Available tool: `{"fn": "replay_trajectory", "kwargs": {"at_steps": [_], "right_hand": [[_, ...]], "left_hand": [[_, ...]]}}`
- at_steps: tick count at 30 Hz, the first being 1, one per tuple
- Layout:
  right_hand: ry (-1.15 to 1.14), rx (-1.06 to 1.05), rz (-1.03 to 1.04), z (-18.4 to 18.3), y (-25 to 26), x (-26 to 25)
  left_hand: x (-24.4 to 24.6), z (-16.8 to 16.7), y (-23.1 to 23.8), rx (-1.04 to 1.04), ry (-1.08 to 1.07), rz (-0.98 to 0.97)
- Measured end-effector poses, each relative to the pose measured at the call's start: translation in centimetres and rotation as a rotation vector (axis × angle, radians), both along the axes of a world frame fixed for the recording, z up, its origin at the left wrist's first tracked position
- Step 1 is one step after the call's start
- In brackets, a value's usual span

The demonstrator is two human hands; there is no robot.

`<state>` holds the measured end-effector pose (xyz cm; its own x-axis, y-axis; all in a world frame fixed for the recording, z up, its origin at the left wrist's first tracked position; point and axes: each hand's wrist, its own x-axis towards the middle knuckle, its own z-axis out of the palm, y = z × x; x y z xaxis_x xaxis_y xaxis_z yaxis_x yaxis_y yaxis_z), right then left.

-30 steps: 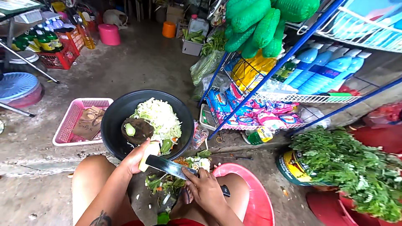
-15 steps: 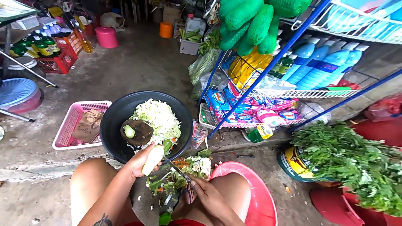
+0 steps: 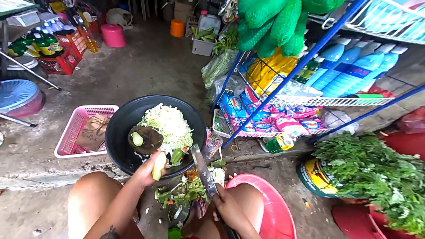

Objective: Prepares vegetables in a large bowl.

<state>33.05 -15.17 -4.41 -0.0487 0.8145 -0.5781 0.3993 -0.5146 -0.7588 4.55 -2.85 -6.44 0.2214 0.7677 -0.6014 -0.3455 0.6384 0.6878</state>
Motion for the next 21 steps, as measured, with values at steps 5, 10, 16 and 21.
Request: {"fn": "replay_trajectory", "kwargs": {"at_steps": [5, 10, 16, 21], "right_hand": [[-0.039, 0.023, 0.132, -1.1, 7.7, -4.6], [-0.282, 0.051, 0.34, -5.0, 19.9, -10.7], [-0.45, 0.05, 0.535, -7.8, 28.9, -17.1], [-0.55, 0.035, 0.602, -9.7, 31.3, -19.8]], "left_hand": [[-2.9, -2.9, 8.0, 0.029, 0.199, 0.174], [-3.3, -7.8, 15.7, 0.1, 0.68, 0.024], [-5.0, -11.1, 23.3, 0.149, 1.135, -0.023], [-6.6, -11.8, 24.0, 0.169, 1.274, -0.183]]}}
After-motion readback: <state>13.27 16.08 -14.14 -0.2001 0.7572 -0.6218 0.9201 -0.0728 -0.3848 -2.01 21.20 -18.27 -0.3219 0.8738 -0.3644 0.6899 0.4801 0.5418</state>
